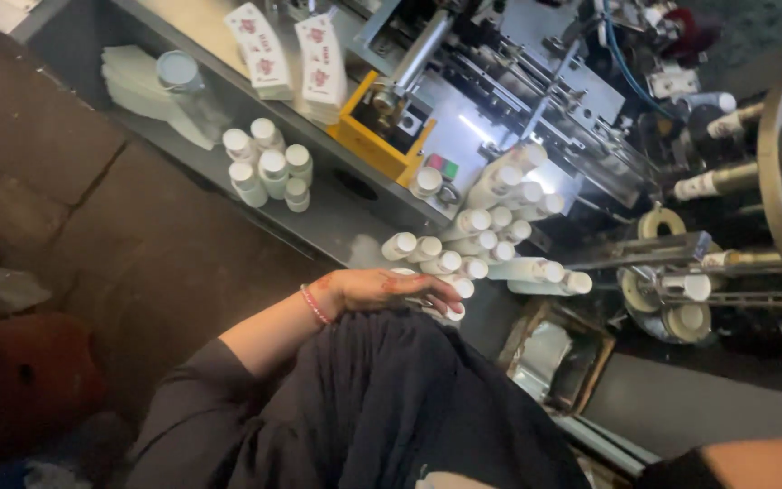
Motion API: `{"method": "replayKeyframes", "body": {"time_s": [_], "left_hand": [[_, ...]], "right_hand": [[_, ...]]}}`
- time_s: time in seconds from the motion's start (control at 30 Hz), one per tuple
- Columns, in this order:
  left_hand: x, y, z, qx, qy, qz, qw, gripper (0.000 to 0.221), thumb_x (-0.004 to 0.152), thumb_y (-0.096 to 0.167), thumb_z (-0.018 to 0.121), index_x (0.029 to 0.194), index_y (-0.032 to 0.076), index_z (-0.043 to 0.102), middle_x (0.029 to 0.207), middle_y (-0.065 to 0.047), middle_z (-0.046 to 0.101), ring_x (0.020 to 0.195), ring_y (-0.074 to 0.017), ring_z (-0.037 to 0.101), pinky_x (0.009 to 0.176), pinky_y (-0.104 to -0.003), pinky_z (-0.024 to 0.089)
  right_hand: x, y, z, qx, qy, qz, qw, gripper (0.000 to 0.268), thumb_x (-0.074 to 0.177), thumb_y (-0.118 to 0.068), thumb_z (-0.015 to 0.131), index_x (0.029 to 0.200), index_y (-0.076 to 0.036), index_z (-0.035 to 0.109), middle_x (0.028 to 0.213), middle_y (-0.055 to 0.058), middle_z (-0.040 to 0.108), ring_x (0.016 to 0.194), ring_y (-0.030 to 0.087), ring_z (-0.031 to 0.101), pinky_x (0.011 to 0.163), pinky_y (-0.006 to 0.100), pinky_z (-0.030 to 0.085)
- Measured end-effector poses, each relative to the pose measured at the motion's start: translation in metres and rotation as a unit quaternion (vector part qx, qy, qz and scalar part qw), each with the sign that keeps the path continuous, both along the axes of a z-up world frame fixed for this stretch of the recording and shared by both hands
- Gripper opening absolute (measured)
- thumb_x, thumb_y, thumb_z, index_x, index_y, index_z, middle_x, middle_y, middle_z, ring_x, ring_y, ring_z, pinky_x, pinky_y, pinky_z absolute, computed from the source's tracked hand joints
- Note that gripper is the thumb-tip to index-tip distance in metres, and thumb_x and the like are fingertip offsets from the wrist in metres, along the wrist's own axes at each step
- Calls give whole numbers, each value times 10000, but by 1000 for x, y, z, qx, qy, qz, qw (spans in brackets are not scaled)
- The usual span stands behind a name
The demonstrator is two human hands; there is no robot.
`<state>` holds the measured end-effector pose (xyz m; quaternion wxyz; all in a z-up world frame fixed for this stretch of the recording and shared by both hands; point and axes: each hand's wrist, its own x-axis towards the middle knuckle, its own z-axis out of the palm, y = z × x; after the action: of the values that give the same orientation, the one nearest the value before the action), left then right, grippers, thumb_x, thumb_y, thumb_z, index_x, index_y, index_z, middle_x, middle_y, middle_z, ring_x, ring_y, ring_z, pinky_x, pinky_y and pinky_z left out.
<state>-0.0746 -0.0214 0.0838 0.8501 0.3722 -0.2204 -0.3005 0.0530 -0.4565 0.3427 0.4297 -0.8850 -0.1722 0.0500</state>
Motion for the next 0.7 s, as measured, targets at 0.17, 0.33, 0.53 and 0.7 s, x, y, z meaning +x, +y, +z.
{"method": "replayKeyframes", "body": {"time_s": [0.17,0.33,0.53,0.7], "left_hand": [[10,-15,-2,-56,100,29,993,586,1075,465,372,1554,127,381,1543,-25,483,1177,-298,610,1053,-453,482],[19,-58,-82,3,188,79,979,520,1060,363,505,1504,108,415,1326,-157,611,1045,-315,680,859,-482,586],[31,-94,-141,55,345,154,924,436,1038,399,552,1380,129,526,1055,-108,706,797,-250,698,564,-375,503],[21,-96,-86,-23,357,114,927,526,1023,494,390,1317,165,677,1170,-34,749,906,-188,719,686,-373,571]], "right_hand": [[-9,50,-109,-123,55,127,983,473,749,-163,830,1182,-46,678,1129,101,706,1012,238,692,849,379,580],[-41,116,-183,-212,36,221,951,564,656,-294,901,1149,-77,732,1084,74,732,989,206,716,843,338,562],[-68,153,-218,310,194,247,897,617,811,-391,866,1274,-18,702,1360,60,645,1251,188,635,1040,338,545],[-84,166,-280,150,175,167,959,571,767,-37,821,1297,-38,609,1187,79,699,1059,172,681,935,323,554]]}}
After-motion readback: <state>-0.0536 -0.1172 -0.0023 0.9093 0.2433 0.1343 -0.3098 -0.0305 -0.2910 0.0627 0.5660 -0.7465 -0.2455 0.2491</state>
